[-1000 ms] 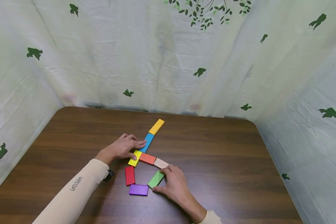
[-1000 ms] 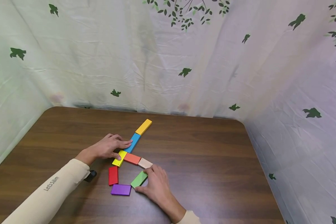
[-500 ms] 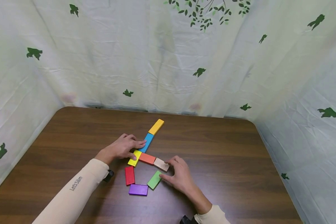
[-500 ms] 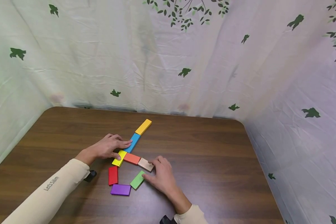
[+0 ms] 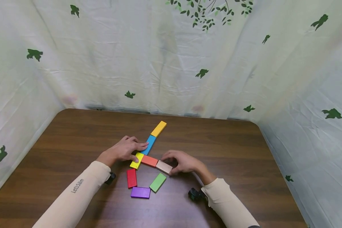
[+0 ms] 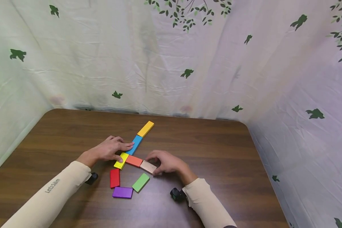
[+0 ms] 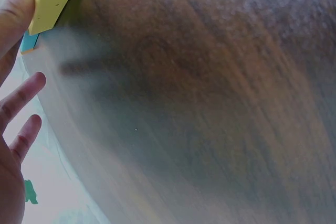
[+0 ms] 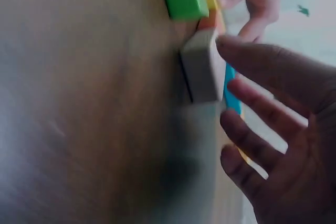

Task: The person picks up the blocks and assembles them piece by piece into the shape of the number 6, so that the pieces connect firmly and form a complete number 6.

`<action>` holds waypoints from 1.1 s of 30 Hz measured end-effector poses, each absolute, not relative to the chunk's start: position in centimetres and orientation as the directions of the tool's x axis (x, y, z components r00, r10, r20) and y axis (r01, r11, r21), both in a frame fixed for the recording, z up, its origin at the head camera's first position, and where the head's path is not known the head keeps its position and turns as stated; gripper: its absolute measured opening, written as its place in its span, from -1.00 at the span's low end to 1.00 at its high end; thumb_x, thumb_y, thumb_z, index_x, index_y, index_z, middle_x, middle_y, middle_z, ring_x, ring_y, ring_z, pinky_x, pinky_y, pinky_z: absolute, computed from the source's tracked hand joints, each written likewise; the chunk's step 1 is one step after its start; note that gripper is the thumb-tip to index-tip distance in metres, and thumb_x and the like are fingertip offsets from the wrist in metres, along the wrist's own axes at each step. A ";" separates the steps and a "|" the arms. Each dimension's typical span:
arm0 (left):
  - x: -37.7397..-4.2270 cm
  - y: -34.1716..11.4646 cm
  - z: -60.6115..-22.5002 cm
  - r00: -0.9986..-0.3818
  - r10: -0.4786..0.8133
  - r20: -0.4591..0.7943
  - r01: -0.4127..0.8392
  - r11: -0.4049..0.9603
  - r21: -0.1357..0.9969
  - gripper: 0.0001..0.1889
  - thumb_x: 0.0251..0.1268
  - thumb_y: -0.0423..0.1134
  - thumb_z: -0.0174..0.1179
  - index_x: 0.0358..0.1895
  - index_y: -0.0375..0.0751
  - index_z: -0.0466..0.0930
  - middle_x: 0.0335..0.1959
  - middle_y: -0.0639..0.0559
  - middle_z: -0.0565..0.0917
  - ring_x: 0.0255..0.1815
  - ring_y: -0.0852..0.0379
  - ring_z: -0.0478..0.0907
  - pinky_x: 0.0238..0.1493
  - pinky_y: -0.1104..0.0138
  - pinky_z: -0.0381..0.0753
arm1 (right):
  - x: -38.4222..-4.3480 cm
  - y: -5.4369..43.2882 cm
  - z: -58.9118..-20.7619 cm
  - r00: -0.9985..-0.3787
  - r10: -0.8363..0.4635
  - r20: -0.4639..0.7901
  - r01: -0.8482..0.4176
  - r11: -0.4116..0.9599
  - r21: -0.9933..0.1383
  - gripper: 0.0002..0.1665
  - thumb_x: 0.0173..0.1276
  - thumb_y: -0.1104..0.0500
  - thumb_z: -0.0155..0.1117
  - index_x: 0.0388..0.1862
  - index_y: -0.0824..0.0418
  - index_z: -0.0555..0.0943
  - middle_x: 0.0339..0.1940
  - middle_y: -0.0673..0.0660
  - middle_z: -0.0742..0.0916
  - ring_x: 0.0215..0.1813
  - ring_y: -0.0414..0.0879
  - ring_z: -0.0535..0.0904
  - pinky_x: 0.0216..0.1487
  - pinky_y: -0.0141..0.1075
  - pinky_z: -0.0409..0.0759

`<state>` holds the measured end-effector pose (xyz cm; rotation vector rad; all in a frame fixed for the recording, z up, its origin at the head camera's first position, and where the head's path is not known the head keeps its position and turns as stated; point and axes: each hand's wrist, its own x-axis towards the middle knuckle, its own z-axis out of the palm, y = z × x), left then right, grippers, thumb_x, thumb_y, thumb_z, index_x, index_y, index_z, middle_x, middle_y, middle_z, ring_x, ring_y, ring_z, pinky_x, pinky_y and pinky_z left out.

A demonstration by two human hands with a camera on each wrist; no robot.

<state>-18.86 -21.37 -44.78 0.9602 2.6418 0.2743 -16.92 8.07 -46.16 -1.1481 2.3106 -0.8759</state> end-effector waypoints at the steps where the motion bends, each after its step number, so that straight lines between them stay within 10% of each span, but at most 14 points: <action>1: -18.9 -21.4 -44.8 -0.724 0.652 -0.224 0.593 0.755 0.281 -0.19 0.05 0.06 0.36 0.41 -0.08 0.29 0.39 0.03 0.38 0.18 -0.09 0.31 0.14 -0.03 0.20 | -17.4 7.9 -46.1 -0.548 -0.830 -0.104 -0.559 0.455 -0.693 -0.37 0.12 0.24 0.50 0.21 0.19 0.56 0.20 0.07 0.57 0.02 -0.09 0.50 0.07 -0.32 0.47; 12: -19.0 -21.3 -44.8 -0.724 0.655 -0.216 0.595 0.752 0.284 -0.20 0.05 0.06 0.36 0.39 -0.08 0.31 0.40 0.04 0.37 0.18 -0.08 0.31 0.14 -0.03 0.20 | -19.2 7.3 -46.4 -0.479 -0.855 -0.199 -0.548 0.469 -0.693 -0.31 0.05 0.22 0.56 0.22 0.15 0.57 0.08 0.03 0.55 -0.19 -0.17 0.43 -0.11 -0.41 0.45; 33: -19.0 -21.3 -45.0 -0.727 0.645 -0.235 0.583 0.761 0.284 -0.19 0.05 0.05 0.36 0.41 -0.08 0.29 0.40 0.04 0.37 0.19 -0.08 0.31 0.17 -0.04 0.19 | -17.7 7.6 -47.8 -0.676 -0.732 -0.084 -0.515 0.550 -0.658 -0.36 -0.06 -0.03 0.63 0.00 0.11 0.59 -0.14 0.00 0.55 -0.22 -0.19 0.41 -0.18 -0.40 0.42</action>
